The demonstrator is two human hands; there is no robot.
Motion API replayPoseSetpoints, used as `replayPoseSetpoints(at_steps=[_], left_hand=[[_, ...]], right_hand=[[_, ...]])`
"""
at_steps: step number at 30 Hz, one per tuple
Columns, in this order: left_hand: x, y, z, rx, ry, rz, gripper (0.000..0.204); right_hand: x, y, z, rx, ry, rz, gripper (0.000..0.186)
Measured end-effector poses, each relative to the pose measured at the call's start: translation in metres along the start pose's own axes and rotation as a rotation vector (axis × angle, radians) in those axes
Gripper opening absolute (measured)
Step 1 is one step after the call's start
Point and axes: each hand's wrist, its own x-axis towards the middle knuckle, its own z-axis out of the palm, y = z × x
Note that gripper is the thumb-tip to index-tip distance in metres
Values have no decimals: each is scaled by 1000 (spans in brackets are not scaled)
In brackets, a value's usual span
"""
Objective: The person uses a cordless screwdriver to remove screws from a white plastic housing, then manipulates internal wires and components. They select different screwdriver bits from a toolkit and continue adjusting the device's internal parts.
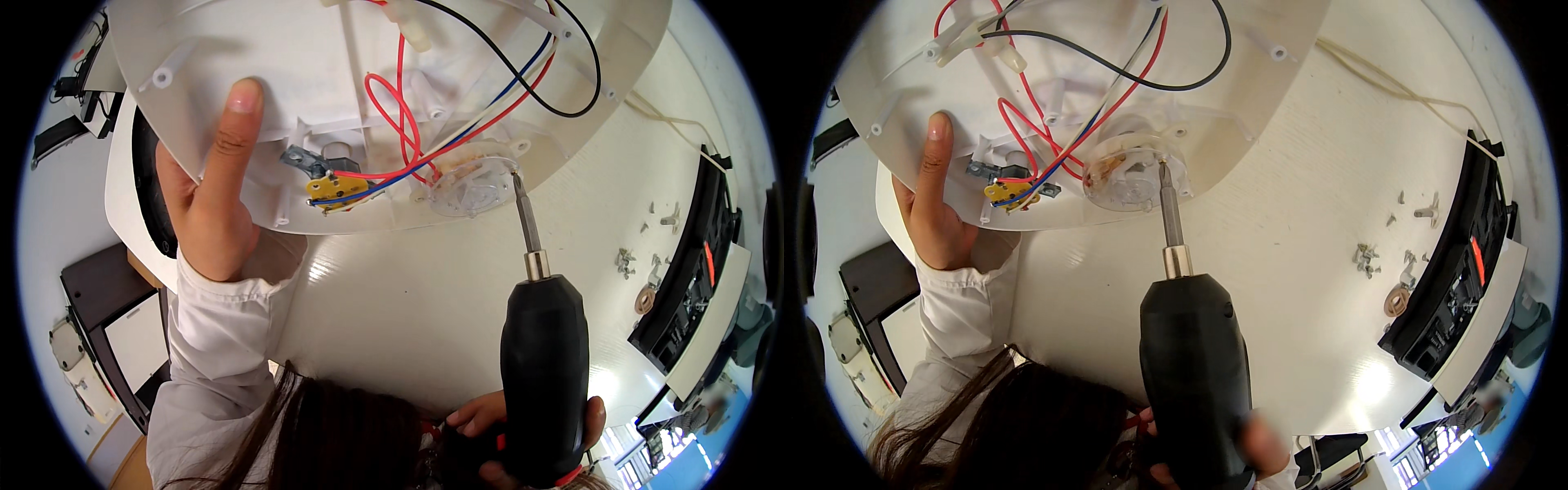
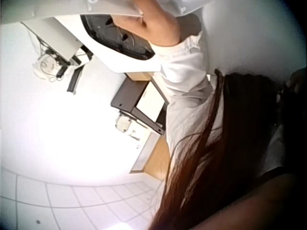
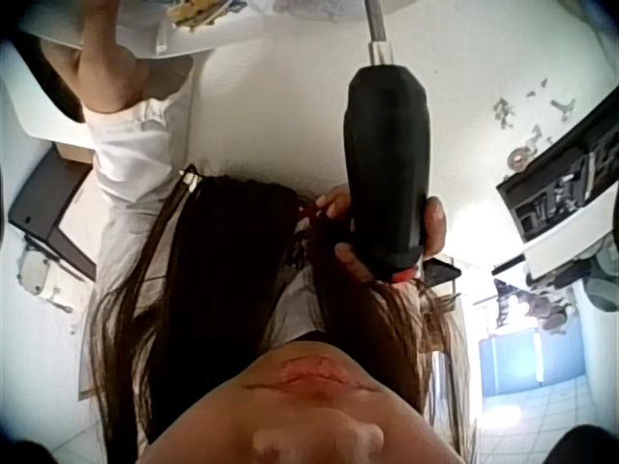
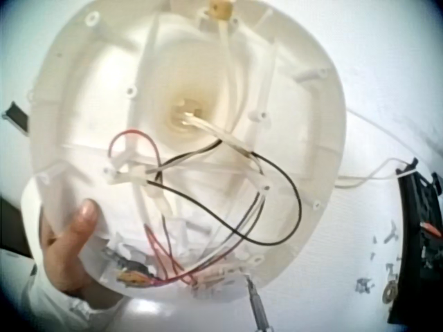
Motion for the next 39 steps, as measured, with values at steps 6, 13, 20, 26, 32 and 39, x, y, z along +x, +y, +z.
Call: replayPoseSetpoints(at_steps=[6,13,20,26,32,39], left_hand=[[-1,4,1,28,6,-19,38],[-4,3,1,67,29,-50,38],[-2,4,1,41,4,-56,40],[-7,11,10,-114,-5,-144,39],[1,8,5,-85,-121,-52,31],[7,2,13,-87,-149,111,32]], right_hand=[[1,-4,0,66,44,95,94],[-20,1,-6,-37,31,73,95],[-5,5,0,-38,99,-50,97],[13,-19,30,-196,404,156,72],[22,-19,7,-15,276,219,76],[26,-16,5,-238,405,136,59]])
